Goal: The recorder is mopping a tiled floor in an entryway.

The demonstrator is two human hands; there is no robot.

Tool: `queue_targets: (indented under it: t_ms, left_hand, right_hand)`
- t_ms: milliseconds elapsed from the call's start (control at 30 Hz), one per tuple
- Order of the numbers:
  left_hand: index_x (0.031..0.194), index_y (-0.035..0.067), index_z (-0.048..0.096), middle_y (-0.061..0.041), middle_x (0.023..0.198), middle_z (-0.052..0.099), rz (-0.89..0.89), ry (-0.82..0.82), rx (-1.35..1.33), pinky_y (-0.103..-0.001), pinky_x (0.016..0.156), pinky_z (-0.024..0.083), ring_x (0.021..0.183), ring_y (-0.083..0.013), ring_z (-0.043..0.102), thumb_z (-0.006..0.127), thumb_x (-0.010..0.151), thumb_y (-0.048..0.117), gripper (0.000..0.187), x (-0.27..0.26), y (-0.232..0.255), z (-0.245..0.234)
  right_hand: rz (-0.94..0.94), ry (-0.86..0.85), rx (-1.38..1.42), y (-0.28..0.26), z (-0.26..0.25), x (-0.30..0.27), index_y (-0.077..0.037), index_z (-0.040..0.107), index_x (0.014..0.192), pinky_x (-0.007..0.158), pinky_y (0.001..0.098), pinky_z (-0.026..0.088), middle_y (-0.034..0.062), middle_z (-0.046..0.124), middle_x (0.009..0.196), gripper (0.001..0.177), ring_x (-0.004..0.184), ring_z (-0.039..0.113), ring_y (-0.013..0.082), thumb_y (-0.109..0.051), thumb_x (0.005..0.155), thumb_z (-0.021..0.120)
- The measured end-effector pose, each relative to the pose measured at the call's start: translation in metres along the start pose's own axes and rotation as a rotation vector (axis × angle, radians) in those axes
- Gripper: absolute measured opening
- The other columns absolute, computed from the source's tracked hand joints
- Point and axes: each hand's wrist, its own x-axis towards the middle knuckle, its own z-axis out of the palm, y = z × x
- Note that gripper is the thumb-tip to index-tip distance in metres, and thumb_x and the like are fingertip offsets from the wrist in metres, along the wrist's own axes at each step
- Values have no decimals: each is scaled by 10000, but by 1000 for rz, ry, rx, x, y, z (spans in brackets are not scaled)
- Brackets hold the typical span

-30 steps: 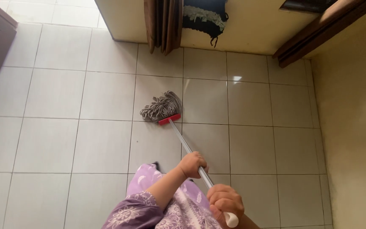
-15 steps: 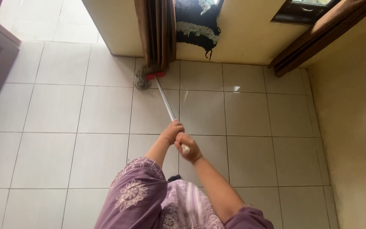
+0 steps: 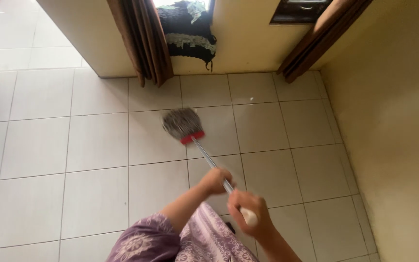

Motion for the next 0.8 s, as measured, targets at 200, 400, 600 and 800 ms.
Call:
queue_targets:
  t_ms: [200,400,600,800]
  left_hand:
    - [510,122,599,-8,524,583,411,125,-75,-327,485,449,461,-242,502,679,690,206,214,-38,115,27]
    - [536,137,582,-5,537,562,432,260,-69,-334,491,426,474,-243,499,726,679,193,211,1,107,43]
    - [596,256,678,77,607,635,308,210,90,-299,619,518,608,-161,608,749,549,179,116,72,19,38]
    - [995,173,633,49,1295,600,-124,137,207,-302,1105,453,1252,-196,533,790,562,-103,537,156,-80,6]
  right_hand:
    - [-420,120,78,18,-27,-84,-105,524,598,529,268,557,1,591,543,195,486,581,155,-35,704,671]
    - [-446,142,89,41,-56,-69,-124,451,638,506,278,530,-3,584,562,258,496,555,153,53,692,630]
    - [-549,228,-15,139,-35,-25,-183,411,666,447,280,439,-38,519,574,252,471,443,126,-69,788,599]
    - [-232,-1,150,240,-25,73,-93,540,765,695,308,459,39,575,793,173,713,520,191,50,824,617]
